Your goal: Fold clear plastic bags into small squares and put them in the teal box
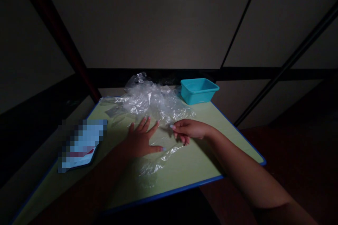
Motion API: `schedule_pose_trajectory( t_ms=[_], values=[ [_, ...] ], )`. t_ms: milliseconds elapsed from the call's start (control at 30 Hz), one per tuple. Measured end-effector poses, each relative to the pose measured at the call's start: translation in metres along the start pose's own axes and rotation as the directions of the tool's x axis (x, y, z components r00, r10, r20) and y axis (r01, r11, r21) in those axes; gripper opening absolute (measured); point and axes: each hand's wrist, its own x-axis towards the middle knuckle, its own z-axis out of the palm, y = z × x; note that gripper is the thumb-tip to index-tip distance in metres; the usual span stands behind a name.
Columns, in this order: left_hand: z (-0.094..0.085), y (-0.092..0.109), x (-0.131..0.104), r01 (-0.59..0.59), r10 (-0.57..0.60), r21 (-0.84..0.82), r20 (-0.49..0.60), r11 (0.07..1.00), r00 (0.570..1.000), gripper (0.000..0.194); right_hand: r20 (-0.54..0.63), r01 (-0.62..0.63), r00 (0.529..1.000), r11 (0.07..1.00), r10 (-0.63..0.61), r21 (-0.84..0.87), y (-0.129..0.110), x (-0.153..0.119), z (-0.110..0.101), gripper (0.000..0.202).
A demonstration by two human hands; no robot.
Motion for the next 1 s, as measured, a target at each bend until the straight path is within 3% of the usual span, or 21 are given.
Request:
schedule_pose_trajectory(
  t_ms=[133,233,333,433,500,600,733,833,1000],
  values=[
    [0.001,0.000,0.000,-0.034,0.034,0.003,0.002,0.999,0.999,0.112,-0.128,0.128,0.982,0.985,-0.142,-0.113,-0.006,-0.004,0.003,0.031],
    [-0.003,0.006,-0.004,-0.055,0.055,0.014,-0.022,0.998,0.998,0.112,-0.150,0.207,0.965,0.976,-0.216,-0.068,-0.006,-0.004,0.005,0.029],
    [-0.006,0.014,-0.010,-0.084,0.086,0.026,-0.074,0.996,0.994,0.111,-0.047,0.215,0.975,0.977,-0.215,-0.009,-0.002,-0.002,0.007,0.021],
    [-0.004,0.018,-0.013,-0.155,0.155,0.006,-0.041,0.988,0.987,0.111,0.154,0.105,0.983,0.994,-0.099,-0.033,0.002,0.000,0.010,0.004],
    [0.000,0.019,-0.013,-0.186,0.186,-0.017,0.001,0.982,0.982,0.114,0.238,0.007,0.971,0.996,0.013,-0.084,0.002,-0.001,0.010,0.016],
    [0.005,0.019,-0.012,-0.195,0.197,-0.045,0.040,0.980,0.980,0.124,0.247,-0.052,0.964,0.983,0.095,-0.174,-0.002,-0.005,0.008,0.026],
    [0.005,0.018,-0.010,-0.219,0.224,-0.059,0.077,0.974,0.972,0.129,0.207,0.069,0.978,0.982,-0.032,-0.174,-0.004,-0.007,0.007,0.023],
    [0.004,0.018,-0.009,-0.262,0.267,-0.064,0.091,0.963,0.959,0.127,0.313,0.091,0.947,0.994,-0.067,-0.063,0.001,-0.003,0.010,0.021],
    [0.004,0.018,-0.006,-0.298,0.302,-0.051,0.087,0.953,0.949,0.125,0.490,-0.085,0.864,0.993,0.116,-0.086,0.008,0.000,0.013,0.015]
  ],
)
